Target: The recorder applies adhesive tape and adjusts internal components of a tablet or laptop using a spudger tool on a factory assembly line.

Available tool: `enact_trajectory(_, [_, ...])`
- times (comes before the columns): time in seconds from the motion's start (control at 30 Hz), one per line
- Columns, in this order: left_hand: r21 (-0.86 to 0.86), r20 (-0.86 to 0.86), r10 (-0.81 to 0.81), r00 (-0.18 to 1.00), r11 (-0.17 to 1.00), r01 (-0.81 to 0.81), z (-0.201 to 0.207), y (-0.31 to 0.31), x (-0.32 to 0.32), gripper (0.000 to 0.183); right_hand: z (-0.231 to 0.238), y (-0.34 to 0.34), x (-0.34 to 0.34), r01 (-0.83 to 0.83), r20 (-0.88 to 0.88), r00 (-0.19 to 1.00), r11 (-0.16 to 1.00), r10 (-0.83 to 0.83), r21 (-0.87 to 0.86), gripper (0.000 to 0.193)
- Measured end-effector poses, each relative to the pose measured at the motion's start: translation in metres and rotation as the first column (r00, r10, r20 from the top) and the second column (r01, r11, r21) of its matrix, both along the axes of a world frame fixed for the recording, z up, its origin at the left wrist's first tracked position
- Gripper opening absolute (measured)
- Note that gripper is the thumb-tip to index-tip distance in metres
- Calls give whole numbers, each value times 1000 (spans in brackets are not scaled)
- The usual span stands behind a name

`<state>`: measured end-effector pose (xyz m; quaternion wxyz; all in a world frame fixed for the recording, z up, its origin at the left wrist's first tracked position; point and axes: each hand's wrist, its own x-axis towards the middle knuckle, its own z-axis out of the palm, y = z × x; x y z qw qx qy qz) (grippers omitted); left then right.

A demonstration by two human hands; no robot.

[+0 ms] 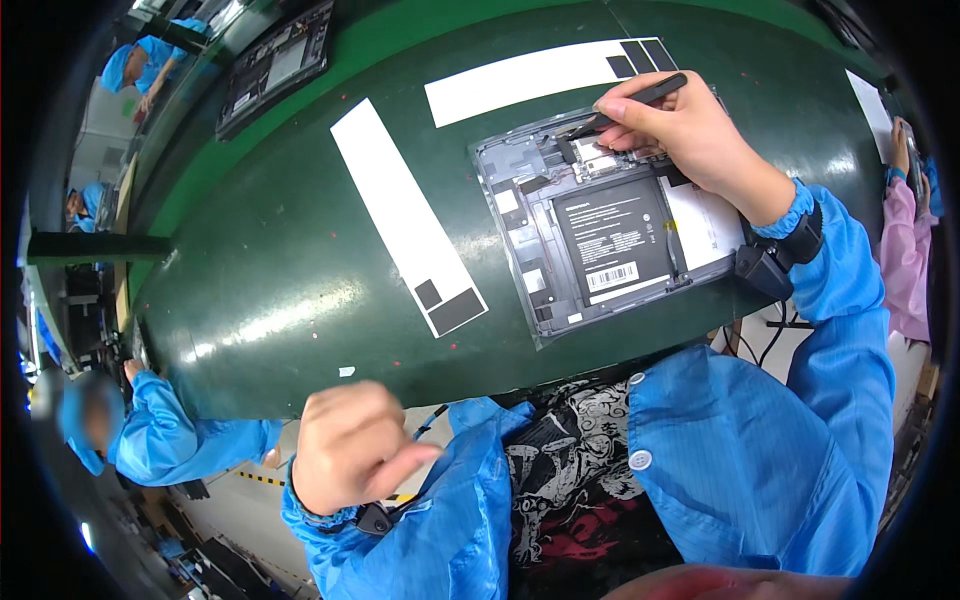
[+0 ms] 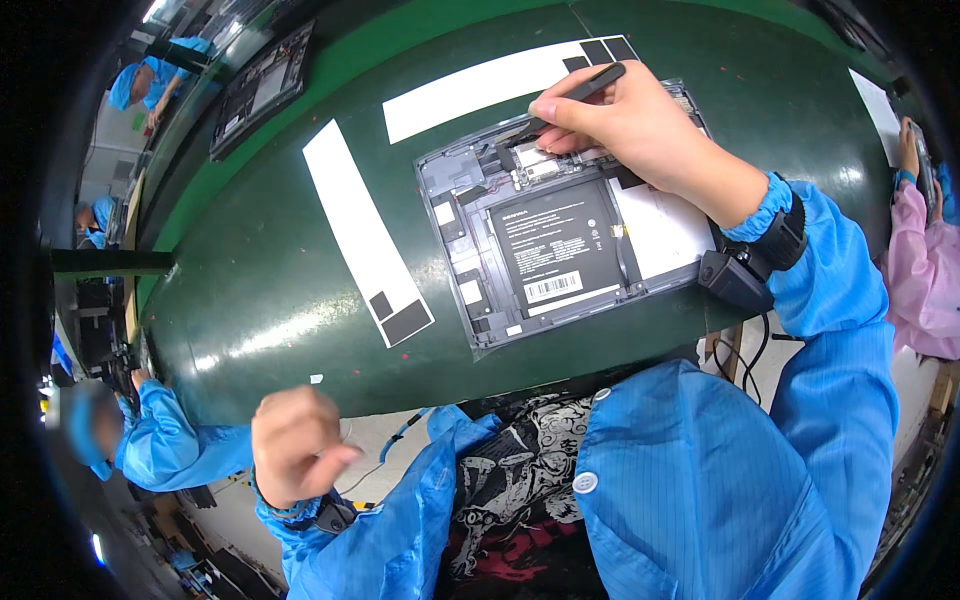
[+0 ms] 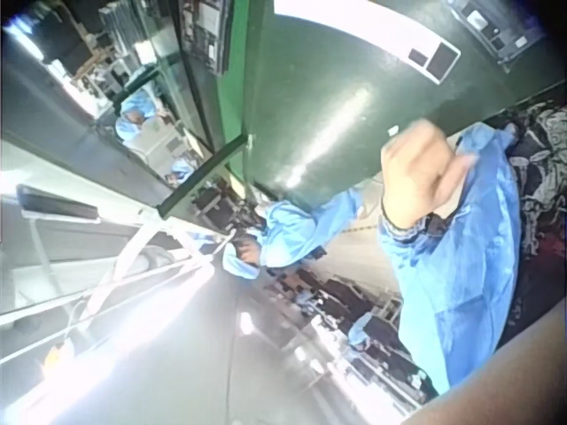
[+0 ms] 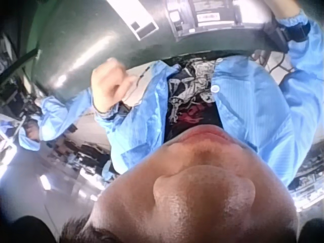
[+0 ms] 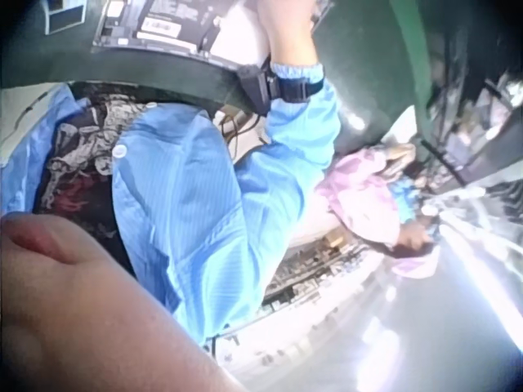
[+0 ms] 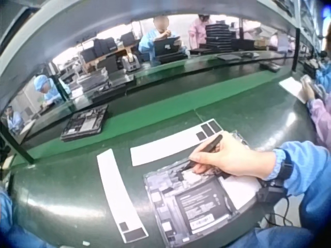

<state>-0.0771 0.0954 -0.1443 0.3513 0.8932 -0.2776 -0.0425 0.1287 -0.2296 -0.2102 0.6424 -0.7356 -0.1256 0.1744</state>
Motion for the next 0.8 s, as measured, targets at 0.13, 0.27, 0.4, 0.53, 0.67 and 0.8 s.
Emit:
enact_trajectory(0.13, [50,137,47,989,997,-55,6,-41,52,35,-3,0,0,27,21,999,1000,-27,8,22])
enact_trajectory(0.27, [24,244,-35,969,999,30,-25,-83,110,49,5,1,-1,19,-10,1000,1000,-19,3,23])
enact_trajectory(0.4, [153,308,-71,949,988,24,-62,-99,131,47,0,-1,3,16,-28,1000,998,-14,54,23])
enact_trajectory(0.53, [240,381,-65,922,970,-31,-72,-103,130,48,5,1,-1,31,-35,999,999,-31,17,23])
enact_trajectory(0.67, [242,389,-35,921,968,-65,-73,-107,129,49,-2,1,-2,56,32,998,996,-58,63,20])
enact_trajectory(0.8, [208,378,4,926,974,-89,-75,-108,124,50,-4,0,-2,54,4,998,992,-55,118,21])
